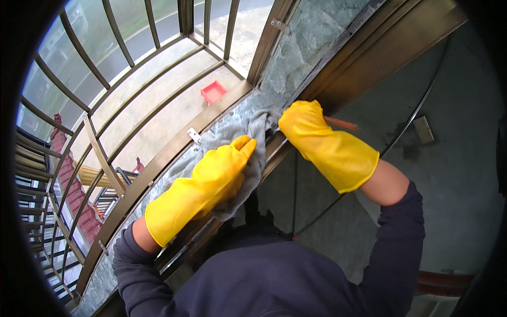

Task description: The person wrings a cloth in a red bucket, then uses a long-handled mop to clean a large window. They switch to a cloth to wipe the window frame and sill, then use a small tool to scrape debris from the frame grooves.

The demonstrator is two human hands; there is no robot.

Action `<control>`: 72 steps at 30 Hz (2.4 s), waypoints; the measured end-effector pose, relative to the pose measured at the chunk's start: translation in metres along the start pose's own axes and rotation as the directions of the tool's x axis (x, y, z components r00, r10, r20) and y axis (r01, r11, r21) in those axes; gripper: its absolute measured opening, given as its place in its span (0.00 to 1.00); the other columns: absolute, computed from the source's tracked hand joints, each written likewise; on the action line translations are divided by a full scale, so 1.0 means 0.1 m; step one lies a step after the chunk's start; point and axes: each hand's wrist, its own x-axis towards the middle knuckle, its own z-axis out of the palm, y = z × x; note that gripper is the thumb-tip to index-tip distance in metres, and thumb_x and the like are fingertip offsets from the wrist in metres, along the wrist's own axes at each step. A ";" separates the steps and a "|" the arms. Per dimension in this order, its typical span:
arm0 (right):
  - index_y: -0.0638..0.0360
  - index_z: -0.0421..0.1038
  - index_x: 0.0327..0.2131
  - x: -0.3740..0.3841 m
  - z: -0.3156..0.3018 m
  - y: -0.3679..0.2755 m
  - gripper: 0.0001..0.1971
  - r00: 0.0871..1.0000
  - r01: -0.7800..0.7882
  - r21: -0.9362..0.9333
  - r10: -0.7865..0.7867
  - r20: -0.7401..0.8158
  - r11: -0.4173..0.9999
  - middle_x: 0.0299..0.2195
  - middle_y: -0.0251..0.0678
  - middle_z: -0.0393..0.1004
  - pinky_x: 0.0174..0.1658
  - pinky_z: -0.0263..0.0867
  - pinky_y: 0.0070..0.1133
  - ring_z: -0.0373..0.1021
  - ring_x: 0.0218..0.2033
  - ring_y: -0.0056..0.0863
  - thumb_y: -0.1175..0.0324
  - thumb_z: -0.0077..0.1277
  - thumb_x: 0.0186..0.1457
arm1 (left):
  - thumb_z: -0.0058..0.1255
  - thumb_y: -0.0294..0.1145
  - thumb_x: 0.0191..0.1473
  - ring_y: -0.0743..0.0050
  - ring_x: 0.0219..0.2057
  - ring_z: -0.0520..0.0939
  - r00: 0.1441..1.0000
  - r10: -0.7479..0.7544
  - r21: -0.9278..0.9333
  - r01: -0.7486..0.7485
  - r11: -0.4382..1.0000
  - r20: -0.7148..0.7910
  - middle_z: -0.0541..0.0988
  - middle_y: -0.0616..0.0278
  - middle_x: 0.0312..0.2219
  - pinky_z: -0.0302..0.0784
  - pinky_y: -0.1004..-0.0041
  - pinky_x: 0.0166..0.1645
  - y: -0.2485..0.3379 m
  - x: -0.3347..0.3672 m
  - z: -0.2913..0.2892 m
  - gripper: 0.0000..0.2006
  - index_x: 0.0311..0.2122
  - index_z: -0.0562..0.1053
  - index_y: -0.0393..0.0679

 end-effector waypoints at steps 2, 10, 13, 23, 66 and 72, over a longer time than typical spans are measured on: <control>0.51 0.77 0.25 -0.07 -0.21 -0.06 0.11 1.000 0.018 -0.048 -0.017 0.013 0.999 0.27 0.36 0.78 0.31 0.68 0.31 0.75 0.33 0.38 0.71 0.62 0.30 | 0.55 0.28 0.43 0.46 0.51 0.72 0.996 -0.017 -0.135 0.005 0.991 -0.089 0.63 0.49 0.58 0.70 0.60 0.53 -0.11 -0.03 0.06 0.34 0.59 0.61 0.43; 0.52 0.78 0.27 -0.16 -0.23 0.17 0.08 0.999 0.002 -0.043 0.000 0.032 0.999 0.27 0.39 0.78 0.33 0.70 0.30 0.75 0.33 0.40 0.75 0.55 0.39 | 0.56 0.28 0.44 0.46 0.53 0.70 0.983 0.057 -0.062 -0.069 0.996 -0.174 0.64 0.50 0.58 0.68 0.60 0.56 -0.20 -0.17 0.13 0.33 0.59 0.61 0.43; 0.52 0.78 0.27 -0.09 -0.26 0.07 0.10 0.995 0.075 -0.045 -0.072 0.075 0.996 0.27 0.40 0.78 0.32 0.70 0.30 0.76 0.34 0.39 0.76 0.58 0.34 | 0.57 0.29 0.43 0.47 0.54 0.69 0.991 0.047 -0.067 -0.055 0.996 -0.122 0.64 0.51 0.57 0.68 0.61 0.56 -0.14 -0.12 0.05 0.34 0.58 0.62 0.44; 0.54 0.78 0.28 0.09 -0.35 0.13 0.09 0.993 0.115 -0.045 -0.115 0.006 0.992 0.29 0.42 0.78 0.35 0.70 0.32 0.76 0.35 0.41 0.74 0.54 0.39 | 0.58 0.29 0.41 0.49 0.54 0.69 0.981 0.134 -0.097 -0.148 0.984 -0.142 0.65 0.54 0.57 0.69 0.61 0.56 -0.27 -0.04 0.10 0.34 0.57 0.63 0.46; 0.51 0.74 0.33 0.08 -0.15 0.25 0.08 0.998 0.060 -0.134 -0.058 0.018 0.989 0.29 0.39 0.75 0.36 0.68 0.33 0.74 0.34 0.40 0.72 0.50 0.46 | 0.55 0.27 0.42 0.48 0.52 0.70 0.979 0.190 -0.180 -0.201 0.963 -0.080 0.64 0.53 0.56 0.69 0.59 0.54 -0.40 0.01 0.06 0.30 0.54 0.65 0.41; 0.52 0.77 0.27 0.10 -0.09 0.10 0.17 0.998 0.062 -0.150 -0.065 -0.013 0.987 0.29 0.39 0.78 0.32 0.69 0.32 0.76 0.35 0.38 0.74 0.64 0.24 | 0.55 0.27 0.43 0.49 0.52 0.71 0.978 0.193 -0.206 -0.205 0.957 -0.081 0.65 0.53 0.56 0.70 0.59 0.53 -0.42 -0.04 0.06 0.29 0.55 0.65 0.41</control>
